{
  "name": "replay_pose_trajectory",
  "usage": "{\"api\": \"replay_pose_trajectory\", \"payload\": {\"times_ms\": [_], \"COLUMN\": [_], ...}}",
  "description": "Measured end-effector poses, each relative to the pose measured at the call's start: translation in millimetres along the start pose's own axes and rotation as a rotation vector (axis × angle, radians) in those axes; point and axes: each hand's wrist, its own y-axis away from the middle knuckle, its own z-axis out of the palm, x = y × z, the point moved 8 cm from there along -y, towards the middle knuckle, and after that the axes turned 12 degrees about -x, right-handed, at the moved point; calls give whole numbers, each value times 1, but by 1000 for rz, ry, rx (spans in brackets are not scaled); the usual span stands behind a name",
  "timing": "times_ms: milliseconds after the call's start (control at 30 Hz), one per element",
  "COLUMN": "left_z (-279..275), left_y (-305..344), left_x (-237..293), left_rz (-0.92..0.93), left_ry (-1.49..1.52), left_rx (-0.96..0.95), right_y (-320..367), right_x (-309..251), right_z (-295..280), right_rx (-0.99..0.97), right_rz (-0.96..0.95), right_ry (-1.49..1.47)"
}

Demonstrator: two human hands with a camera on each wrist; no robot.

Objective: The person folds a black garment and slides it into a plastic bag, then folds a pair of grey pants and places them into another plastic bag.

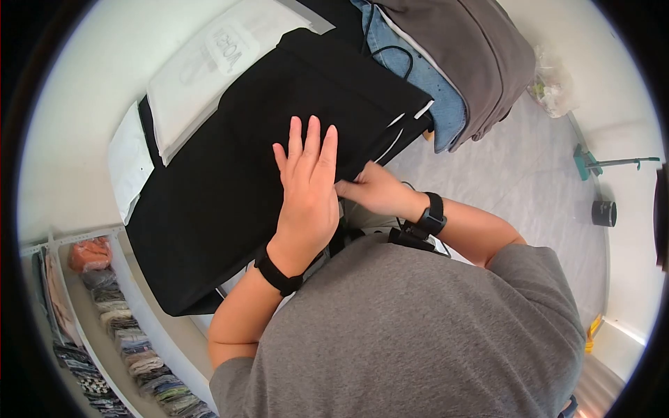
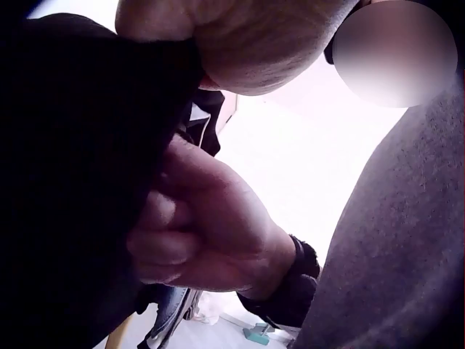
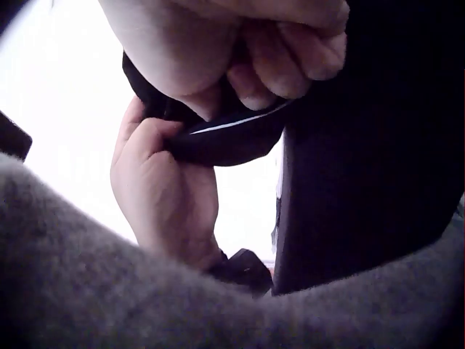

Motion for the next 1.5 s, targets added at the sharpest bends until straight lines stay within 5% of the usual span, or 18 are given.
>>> {"api": "replay_pose_trajectory", "payload": {"times_ms": [200, 267, 367, 500, 600, 733, 867, 967, 1067, 1133, 1233, 1367, 1500], "left_z": [20, 16, 11, -4, 4, 13, 22, 24, 22, 21, 22, 18, 21], "left_y": [2, 1, 0, -8, -16, -24, -30, -24, -21, -22, -25, -23, -22], "left_x": [7, 6, 11, 15, 4, 1, 3, 6, 3, 5, 6, 8, 14], "left_rz": [60, 26, 31, 17, -77, -39, -64, -82, -71, -51, -69, -67, -11], "left_ry": [0, 23, -42, -77, -66, -9, -99, -162, -118, -91, -118, -93, -231], "left_rx": [-37, -97, -132, -99, -62, 29, 59, -51, -80, -54, -61, -71, -128], "right_y": [2, 7, 17, 26, 20, 13, 9, 30, 59, 88, 91, 60, 65], "right_x": [-11, -14, -37, -14, -29, -35, -29, -36, -70, -113, -133, -120, -118], "right_z": [11, 12, 5, -19, -16, -9, -15, -23, -77, -96, -102, -106, -113], "right_rx": [-22, -222, -414, -195, -14, -72, -23, -206, 175, 580, 771, 474, 630], "right_rz": [7, 193, 67, 176, 55, 135, 92, 310, 266, -244, -450, -425, -669], "right_ry": [59, 19, -101, -597, -524, 6, -43, -7, 439, 769, 845, 1016, 1117]}}
